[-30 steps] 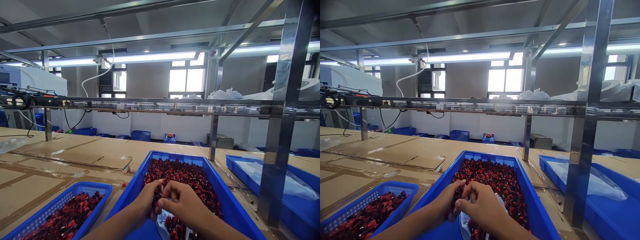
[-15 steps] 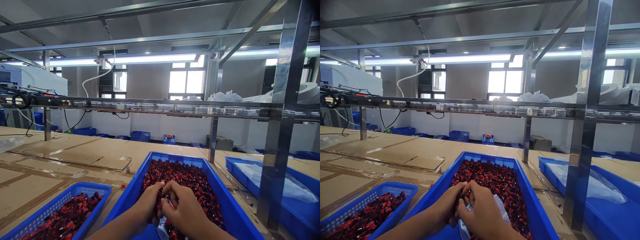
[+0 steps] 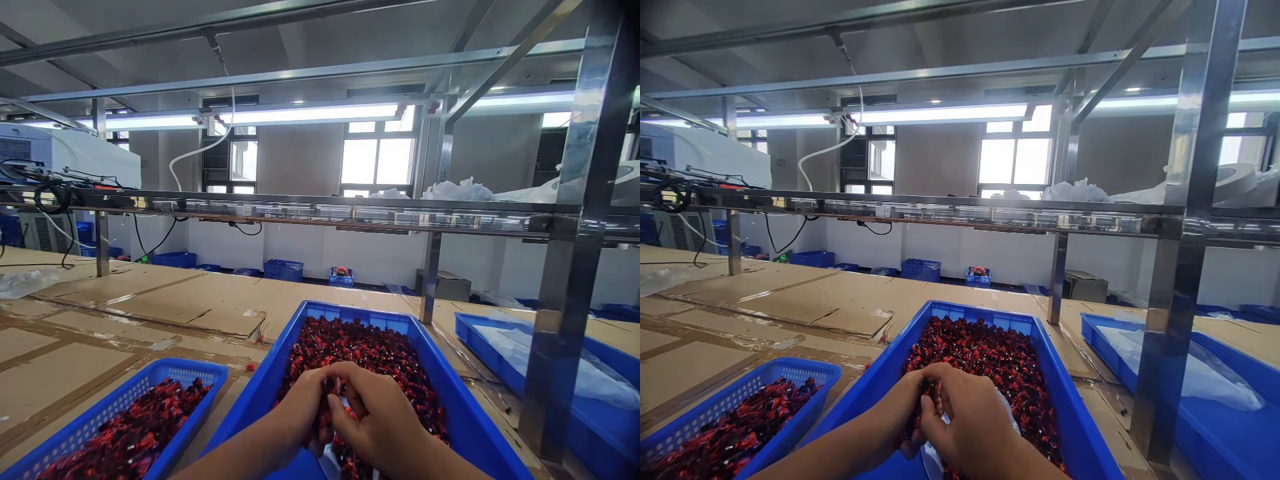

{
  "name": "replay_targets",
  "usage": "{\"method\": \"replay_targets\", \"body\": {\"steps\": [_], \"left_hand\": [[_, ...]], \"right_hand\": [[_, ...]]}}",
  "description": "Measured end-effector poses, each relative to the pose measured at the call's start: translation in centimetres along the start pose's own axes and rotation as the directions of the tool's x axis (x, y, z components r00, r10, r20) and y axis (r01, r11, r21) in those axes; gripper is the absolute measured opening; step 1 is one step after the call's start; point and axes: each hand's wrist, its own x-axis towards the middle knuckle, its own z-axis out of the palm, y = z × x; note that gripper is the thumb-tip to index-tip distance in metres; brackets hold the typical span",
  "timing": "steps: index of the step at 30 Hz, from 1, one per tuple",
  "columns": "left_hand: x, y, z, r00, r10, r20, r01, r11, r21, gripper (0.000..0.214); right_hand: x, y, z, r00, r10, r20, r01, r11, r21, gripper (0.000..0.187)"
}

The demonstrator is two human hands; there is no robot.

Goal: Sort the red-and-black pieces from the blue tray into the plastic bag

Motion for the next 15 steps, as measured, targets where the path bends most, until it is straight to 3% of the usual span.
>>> {"method": "replay_targets", "body": {"steps": [4, 8, 13, 15], "left_hand": [[-0.29, 0.09, 0.10, 0.999, 0.039, 0.013, -0.039, 0.998, 0.046, 0.038], [-0.57, 0.59, 0.20, 0.999, 0.045, 0.017, -0.046, 0.997, 0.064, 0.039], [-0.36, 0.69, -0.13, 0.999, 0.050, 0.012, -0.050, 0.998, 0.022, 0.036], [-0.25, 0.75, -0.32, 0.998, 0.050, 0.026, -0.049, 0.999, -0.020, 0.036]], "right_hand": [[-0.13, -0.08, -0.02, 0.994, -0.105, 0.011, 0.105, 0.990, -0.095, 0.029], [-0.15, -0.12, 0.03, 0.994, -0.111, 0.012, 0.111, 0.989, -0.097, 0.031], [-0.09, -0.33, -0.25, 0.999, -0.047, -0.019, 0.048, 0.998, 0.038, 0.030], [0.05, -0.37, -0.53, 0.998, 0.032, -0.059, -0.017, 0.974, 0.226, 0.021]]}}
